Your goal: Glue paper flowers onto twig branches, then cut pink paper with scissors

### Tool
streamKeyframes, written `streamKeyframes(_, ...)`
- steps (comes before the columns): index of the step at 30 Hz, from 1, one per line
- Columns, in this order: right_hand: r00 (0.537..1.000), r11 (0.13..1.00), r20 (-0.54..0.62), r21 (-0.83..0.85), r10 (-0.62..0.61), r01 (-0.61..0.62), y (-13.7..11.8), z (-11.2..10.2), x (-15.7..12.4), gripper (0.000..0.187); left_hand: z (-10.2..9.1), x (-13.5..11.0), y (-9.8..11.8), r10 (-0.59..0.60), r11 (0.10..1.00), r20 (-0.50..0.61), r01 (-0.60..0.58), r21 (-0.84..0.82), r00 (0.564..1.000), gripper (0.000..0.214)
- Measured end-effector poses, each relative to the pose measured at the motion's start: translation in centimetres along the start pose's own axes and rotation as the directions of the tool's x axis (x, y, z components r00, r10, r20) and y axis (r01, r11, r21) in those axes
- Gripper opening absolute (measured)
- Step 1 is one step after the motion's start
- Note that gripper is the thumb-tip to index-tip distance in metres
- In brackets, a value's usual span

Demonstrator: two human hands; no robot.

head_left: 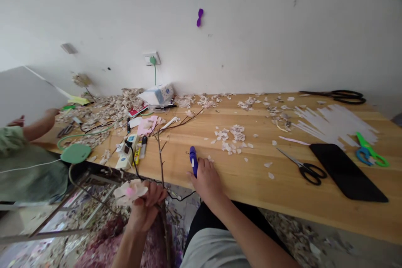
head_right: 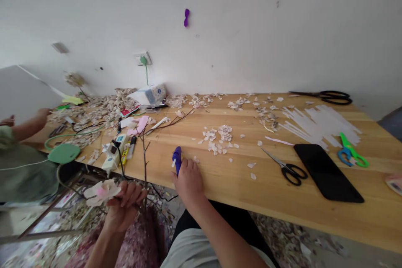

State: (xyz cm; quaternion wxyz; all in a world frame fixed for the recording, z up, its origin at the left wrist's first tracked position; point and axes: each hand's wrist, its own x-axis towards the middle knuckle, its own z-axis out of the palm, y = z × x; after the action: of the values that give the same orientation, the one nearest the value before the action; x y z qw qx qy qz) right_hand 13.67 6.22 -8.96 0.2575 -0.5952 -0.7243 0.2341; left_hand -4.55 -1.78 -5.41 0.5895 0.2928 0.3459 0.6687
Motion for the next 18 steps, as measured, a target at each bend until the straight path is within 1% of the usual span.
streamKeyframes(2, 1.0, 0.999, -0.002, 0.051, -0.004, 0.004, 0.1, 0.3, 0.3, 0.019, 0.7, 0.1, -0.4, -0.016, 0.999, 0.036, 0.018, -0.041, 0.999, 0.054)
streamKeyframes(3, 1.0, 0.996, -0.007, 0.087, -0.006, 0.006, 0.3, 0.2, 0.3, 0.019, 1.0, 0.1, -0.6, -0.024, 0.999, 0.055, 0.026, -0.045, 0.998, 0.053)
streamKeyframes(5, 1.0, 0.984, -0.028, 0.177, -0.014, 0.018, 0.6, -0.3, -0.1, 0.026, 1.5, 0.1, -1.0, -0.037, 0.999, 0.1, 0.041, -0.034, 0.994, 0.05)
streamKeyframes(7, 0.997, 0.961, -0.069, 0.273, -0.028, 0.046, 1.0, -1.1, -1.3, 0.034, 2.0, 0.1, -1.4, -0.05, 0.999, 0.141, 0.052, -0.009, 0.989, 0.046)
streamKeyframes(9, 0.992, 0.933, -0.121, 0.351, -0.032, 0.073, 1.7, -2.1, -3.3, 0.031, 2.4, 0.1, -1.6, -0.064, 0.998, 0.158, 0.061, 0.024, 0.985, 0.041)
streamKeyframes(11, 0.983, 0.889, -0.182, 0.453, 0.025, 0.061, 2.4, -3.2, -5.8, 0.025, 2.8, -0.1, -1.9, -0.083, 0.996, 0.16, 0.078, 0.04, 0.984, 0.042)
streamKeyframes(13, 0.959, 0.784, -0.224, 0.621, 0.171, 0.005, 2.8, -4.5, -8.5, 0.03, 3.2, -0.4, -2.3, -0.12, 0.993, 0.155, 0.117, 0.026, 0.981, 0.043)
streamKeyframes(14, 0.953, 0.748, -0.22, 0.664, 0.207, -0.009, 2.9, -5.2, -9.7, 0.031, 3.4, -0.7, -2.5, -0.142, 0.99, 0.156, 0.142, 0.009, 0.978, 0.044)
streamKeyframes(15, 0.946, 0.735, -0.233, 0.678, 0.224, -0.007, 2.8, -6.1, -10.7, 0.032, 3.6, -0.9, -2.7, -0.162, 0.986, 0.161, 0.165, -0.01, 0.974, 0.044)
streamKeyframes(16, 0.943, 0.749, -0.271, 0.662, 0.194, 0.036, 2.6, -7.1, -11.6, 0.032, 3.9, -1.1, -2.9, -0.181, 0.982, 0.169, 0.187, -0.021, 0.969, 0.045)
streamKeyframes(18, 0.925, 0.805, -0.378, 0.563, 0.048, 0.188, 1.9, -9.2, -12.9, 0.03, 4.4, -1.5, -3.3, -0.215, 0.975, 0.185, 0.222, -0.018, 0.959, 0.047)
